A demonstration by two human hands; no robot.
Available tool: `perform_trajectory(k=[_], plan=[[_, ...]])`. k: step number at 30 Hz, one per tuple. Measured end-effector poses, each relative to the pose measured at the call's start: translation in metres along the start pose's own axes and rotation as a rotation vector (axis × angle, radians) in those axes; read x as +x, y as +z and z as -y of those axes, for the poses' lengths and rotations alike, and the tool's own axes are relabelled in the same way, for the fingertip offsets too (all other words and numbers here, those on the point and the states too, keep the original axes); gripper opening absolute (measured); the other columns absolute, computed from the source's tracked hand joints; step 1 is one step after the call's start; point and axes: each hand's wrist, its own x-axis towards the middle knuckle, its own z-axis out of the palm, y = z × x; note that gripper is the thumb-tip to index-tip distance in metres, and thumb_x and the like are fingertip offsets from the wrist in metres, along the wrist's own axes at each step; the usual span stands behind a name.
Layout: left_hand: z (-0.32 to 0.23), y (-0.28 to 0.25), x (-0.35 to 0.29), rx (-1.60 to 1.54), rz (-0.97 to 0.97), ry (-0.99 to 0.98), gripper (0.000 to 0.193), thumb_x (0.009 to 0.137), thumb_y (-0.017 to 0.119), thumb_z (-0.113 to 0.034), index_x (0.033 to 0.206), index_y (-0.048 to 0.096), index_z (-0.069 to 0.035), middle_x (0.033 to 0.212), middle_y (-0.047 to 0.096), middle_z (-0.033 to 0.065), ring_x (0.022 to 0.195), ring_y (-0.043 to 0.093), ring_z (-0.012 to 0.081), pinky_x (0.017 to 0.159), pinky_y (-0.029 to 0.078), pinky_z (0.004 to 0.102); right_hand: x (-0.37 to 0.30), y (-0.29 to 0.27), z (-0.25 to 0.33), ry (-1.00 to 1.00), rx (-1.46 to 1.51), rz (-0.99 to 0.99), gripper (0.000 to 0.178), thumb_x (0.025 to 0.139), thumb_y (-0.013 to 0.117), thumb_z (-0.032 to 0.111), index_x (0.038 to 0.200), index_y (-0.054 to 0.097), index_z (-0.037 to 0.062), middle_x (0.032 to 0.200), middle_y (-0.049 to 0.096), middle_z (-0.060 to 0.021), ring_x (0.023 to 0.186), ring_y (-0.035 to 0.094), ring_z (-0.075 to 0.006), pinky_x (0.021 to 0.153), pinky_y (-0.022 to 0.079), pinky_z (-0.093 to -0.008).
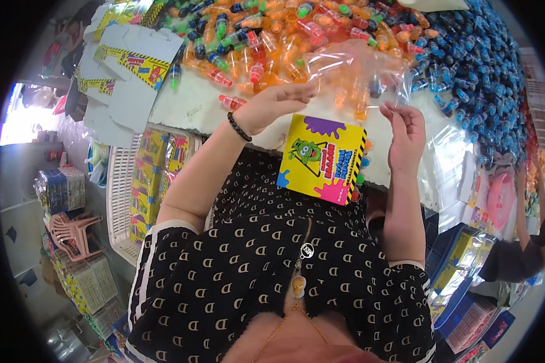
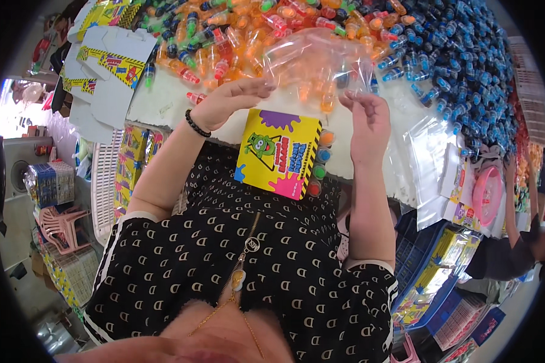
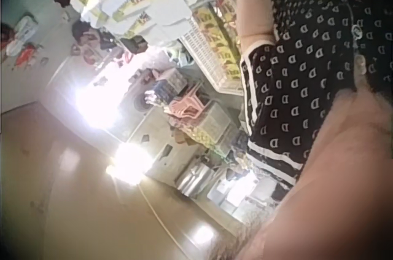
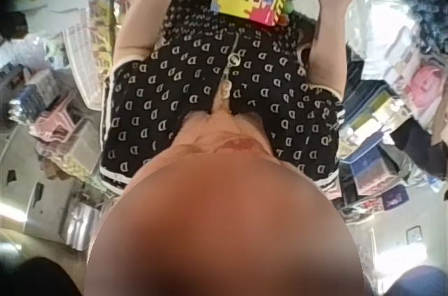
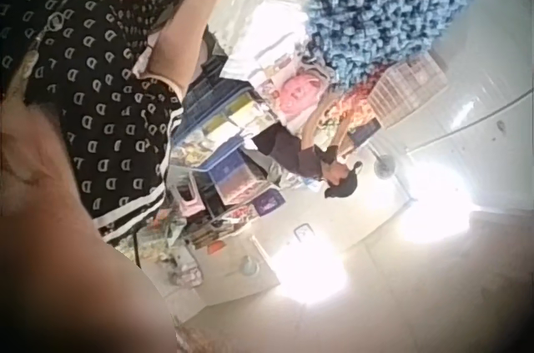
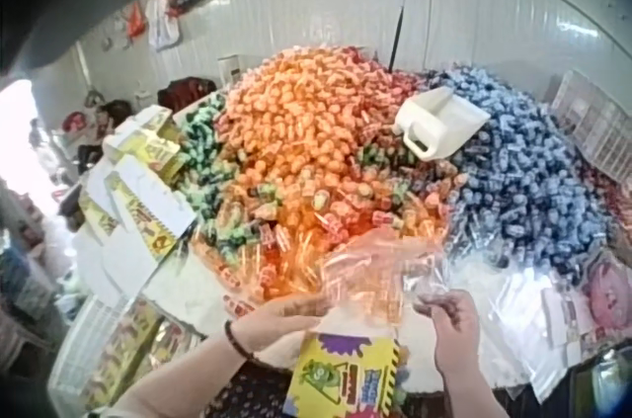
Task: Packaging small colorful bottles into boxes and bags on a production line.
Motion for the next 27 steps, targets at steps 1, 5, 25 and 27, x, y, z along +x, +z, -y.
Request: perform_trajectory(k=[1, 5, 25, 27], plan=[[-0.009, 0.004, 0.005, 0.007, 0.050, 0.112, 0.037, 0.093, 0.059, -0.020, 0.125, 0.055, 0.000, 0.114, 0.064, 0.0083, 0.105, 0.059, 0.0154, 0.084, 0.051, 0.0285, 0.005, 0.007, 0.004, -0.036, 0.080, 0.009, 0.016, 0.092, 0.058, 0.004, 0.107, 0.054, 0.0021, 0.095, 0.060, -0.0048, 0.087, 0.057, -0.0105, 0.077, 0.046, -0.0226], [0.009, 0.013, 0.037, 0.316, -0.456, 0.298, 0.034, 0.089, 0.063, -0.020, 0.115, 0.060, 0.002, 0.094, 0.066, 0.0067, 0.085, 0.064, 0.0154, 0.075, 0.052, 0.0259, 0.024, 0.023, 0.012, -0.116, 0.033, 0.035, 0.017, 0.091, 0.059, 0.003, 0.108, 0.053, 0.0020, 0.096, 0.059, -0.0037, 0.085, 0.055, -0.0085, 0.078, 0.044, -0.0209], [-0.002, 0.028, 0.051, 1.144, -0.317, 0.418, 0.022, 0.081, 0.060, -0.007, 0.103, 0.060, -0.001, 0.099, 0.065, 0.0139, 0.089, 0.063, 0.0295, 0.077, 0.050, 0.0399, 0.092, 0.137, 0.080, -0.893, -0.733, 0.386, 0.066, 0.072, 0.074, 0.013, 0.132, 0.047, 0.0075, 0.131, 0.049, -0.0168, 0.123, 0.045, -0.0355, 0.104, 0.036, -0.0426], [-0.012, 0.031, 0.053, 1.053, -0.323, 0.514, 0.024, 0.081, 0.061, -0.008, 0.103, 0.061, -0.002, 0.098, 0.065, 0.0143, 0.090, 0.063, 0.0293, 0.078, 0.049, 0.0415, 0.090, 0.151, 0.074, -0.848, -0.524, 0.668, 0.065, 0.071, 0.072, 0.010, 0.132, 0.048, 0.0086, 0.135, 0.044, -0.0172, 0.126, 0.040, -0.0371, 0.106, 0.034, -0.0451]])
